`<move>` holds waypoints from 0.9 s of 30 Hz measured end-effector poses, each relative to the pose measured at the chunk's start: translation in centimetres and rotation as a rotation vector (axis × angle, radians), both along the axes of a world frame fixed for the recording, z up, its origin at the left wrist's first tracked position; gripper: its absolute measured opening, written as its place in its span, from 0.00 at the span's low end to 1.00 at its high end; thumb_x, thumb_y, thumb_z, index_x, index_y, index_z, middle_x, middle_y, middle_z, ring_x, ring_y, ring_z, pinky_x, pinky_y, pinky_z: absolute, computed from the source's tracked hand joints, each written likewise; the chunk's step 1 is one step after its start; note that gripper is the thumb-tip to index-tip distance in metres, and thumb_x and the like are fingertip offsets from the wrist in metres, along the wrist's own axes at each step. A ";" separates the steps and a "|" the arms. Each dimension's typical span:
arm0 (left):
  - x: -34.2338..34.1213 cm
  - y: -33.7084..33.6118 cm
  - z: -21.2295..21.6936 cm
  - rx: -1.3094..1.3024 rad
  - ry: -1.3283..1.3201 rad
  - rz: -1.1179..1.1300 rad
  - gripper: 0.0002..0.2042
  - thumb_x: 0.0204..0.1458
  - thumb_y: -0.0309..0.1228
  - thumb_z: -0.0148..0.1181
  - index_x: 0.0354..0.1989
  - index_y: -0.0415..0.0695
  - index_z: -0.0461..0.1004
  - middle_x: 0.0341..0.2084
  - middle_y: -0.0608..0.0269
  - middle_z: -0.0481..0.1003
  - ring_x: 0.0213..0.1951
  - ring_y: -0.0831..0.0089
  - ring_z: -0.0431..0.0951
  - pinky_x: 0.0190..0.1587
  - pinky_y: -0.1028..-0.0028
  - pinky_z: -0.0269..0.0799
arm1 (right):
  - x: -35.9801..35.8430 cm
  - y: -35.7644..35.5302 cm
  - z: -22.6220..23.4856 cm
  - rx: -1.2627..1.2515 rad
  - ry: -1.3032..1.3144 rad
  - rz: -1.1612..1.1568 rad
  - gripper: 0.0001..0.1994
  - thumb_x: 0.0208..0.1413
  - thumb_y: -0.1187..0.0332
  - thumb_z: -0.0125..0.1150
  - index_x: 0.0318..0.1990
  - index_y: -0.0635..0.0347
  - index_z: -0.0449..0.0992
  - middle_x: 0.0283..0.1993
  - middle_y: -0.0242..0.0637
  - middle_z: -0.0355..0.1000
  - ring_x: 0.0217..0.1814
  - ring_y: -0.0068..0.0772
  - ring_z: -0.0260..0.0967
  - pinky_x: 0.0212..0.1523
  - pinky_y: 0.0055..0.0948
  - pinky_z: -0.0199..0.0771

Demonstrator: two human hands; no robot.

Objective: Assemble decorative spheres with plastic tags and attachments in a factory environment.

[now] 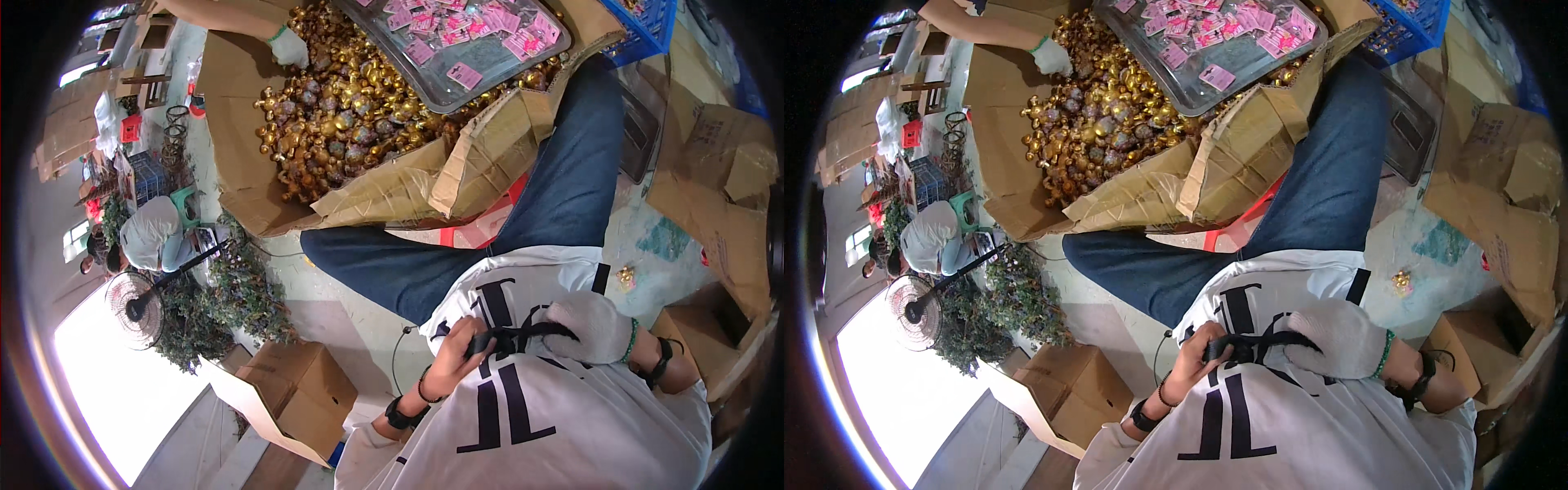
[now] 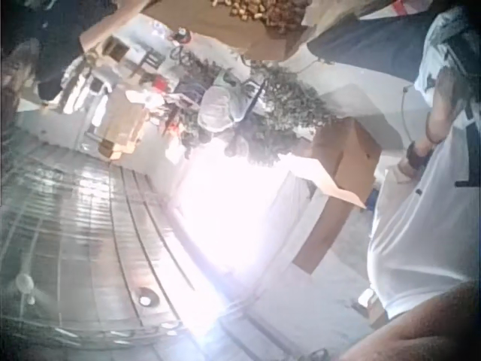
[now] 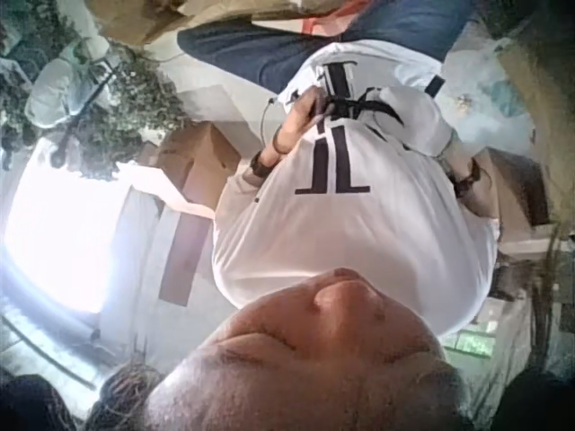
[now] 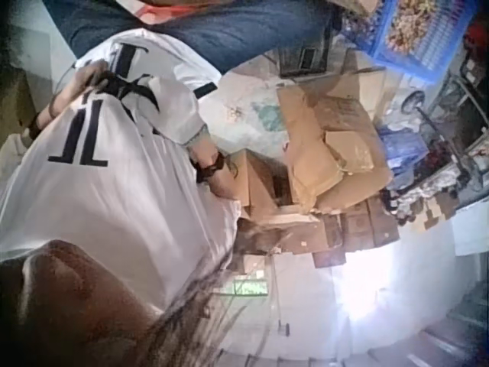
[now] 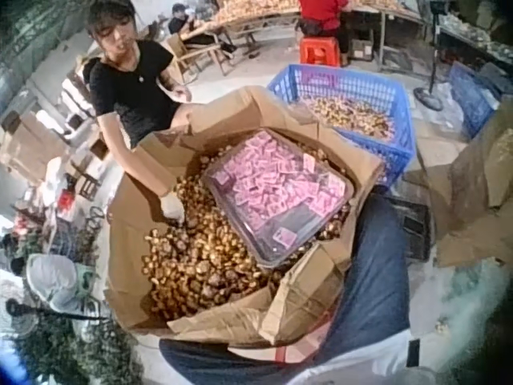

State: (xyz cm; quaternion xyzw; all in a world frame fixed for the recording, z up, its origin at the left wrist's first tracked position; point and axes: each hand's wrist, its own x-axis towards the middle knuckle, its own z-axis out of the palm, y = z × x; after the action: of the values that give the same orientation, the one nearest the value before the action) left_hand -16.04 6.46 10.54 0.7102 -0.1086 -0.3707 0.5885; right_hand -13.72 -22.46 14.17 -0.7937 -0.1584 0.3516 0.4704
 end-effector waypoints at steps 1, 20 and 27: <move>0.5 -0.1 0.1 0.002 0.073 0.023 0.07 0.53 0.21 0.58 0.38 0.37 0.67 0.31 0.54 0.68 0.34 0.61 0.67 0.39 0.68 0.63 | 0.5 -0.1 -0.2 0.011 0.028 -0.011 0.13 0.53 0.58 0.62 0.36 0.57 0.75 0.29 0.43 0.70 0.32 0.48 0.72 0.32 0.43 0.71; 5.5 -0.3 -0.4 -0.154 0.710 0.412 0.13 0.56 0.28 0.50 0.46 0.34 0.69 0.34 0.67 0.72 0.38 0.78 0.70 0.46 0.78 0.65 | -0.1 -4.6 -6.1 -0.276 -0.252 0.098 0.08 0.45 0.58 0.60 0.26 0.49 0.78 0.24 0.38 0.70 0.31 0.45 0.73 0.31 0.42 0.69; 8.5 2.0 -1.2 0.027 -0.349 -0.340 0.23 0.47 0.45 0.71 0.15 0.45 0.64 0.13 0.57 0.60 0.16 0.58 0.65 0.20 0.66 0.59 | 5.6 -7.1 -6.0 -0.381 -0.696 0.008 0.10 0.35 0.58 0.66 0.19 0.51 0.74 0.19 0.34 0.66 0.23 0.38 0.66 0.23 0.38 0.64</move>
State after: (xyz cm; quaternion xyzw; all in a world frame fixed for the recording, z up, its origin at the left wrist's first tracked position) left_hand -7.52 8.42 9.32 0.7430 -0.3216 -0.3373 0.4804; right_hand -8.14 -29.60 8.19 -0.9379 -0.2434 0.0865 0.2316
